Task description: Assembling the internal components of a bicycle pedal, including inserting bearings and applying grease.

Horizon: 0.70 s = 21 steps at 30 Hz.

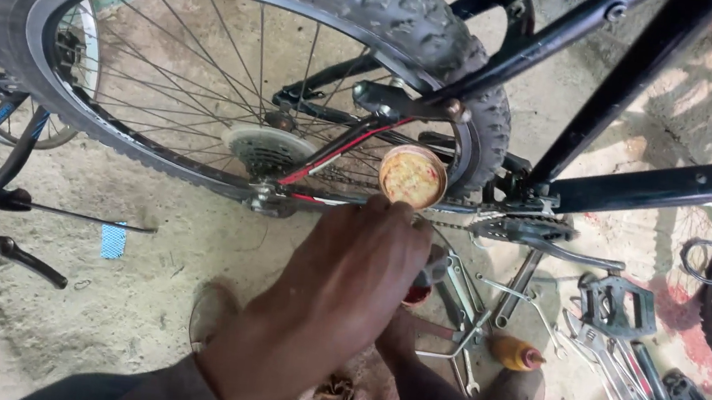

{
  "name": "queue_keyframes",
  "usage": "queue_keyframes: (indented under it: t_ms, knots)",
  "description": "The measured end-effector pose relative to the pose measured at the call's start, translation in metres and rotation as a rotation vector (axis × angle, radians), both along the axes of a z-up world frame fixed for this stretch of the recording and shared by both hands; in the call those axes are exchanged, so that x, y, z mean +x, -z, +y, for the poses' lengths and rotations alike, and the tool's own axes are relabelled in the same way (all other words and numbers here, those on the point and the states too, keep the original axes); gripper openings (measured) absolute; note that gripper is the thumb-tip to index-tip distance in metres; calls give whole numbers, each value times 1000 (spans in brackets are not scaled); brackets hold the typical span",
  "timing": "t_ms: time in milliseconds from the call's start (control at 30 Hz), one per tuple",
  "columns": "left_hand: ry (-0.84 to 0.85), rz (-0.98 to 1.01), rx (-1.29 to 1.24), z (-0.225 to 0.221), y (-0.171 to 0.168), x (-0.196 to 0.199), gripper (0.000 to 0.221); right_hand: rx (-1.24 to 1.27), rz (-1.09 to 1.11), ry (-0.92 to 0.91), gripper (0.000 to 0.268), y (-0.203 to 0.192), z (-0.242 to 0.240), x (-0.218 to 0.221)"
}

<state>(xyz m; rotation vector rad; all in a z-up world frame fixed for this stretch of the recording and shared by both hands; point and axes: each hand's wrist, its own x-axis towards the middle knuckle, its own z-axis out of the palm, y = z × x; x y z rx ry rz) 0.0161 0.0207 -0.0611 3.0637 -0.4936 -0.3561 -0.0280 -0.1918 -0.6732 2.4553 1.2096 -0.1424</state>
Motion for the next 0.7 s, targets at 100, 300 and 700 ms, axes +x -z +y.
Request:
queue_keyframes:
  t_ms: [100, 300, 700]
  knots:
    - [-21, 205, -67, 8, -22, 0, 24, 83, 76, 52, 22, 51, 14, -17]
    - [2, 103, -65, 11, -18, -9, 21, 251, 232, 159, 20, 64, 48, -72]
    - [29, -77, -141, 1, 9, -15, 11, 550, 521, 386, 21, -59, 67, -127]
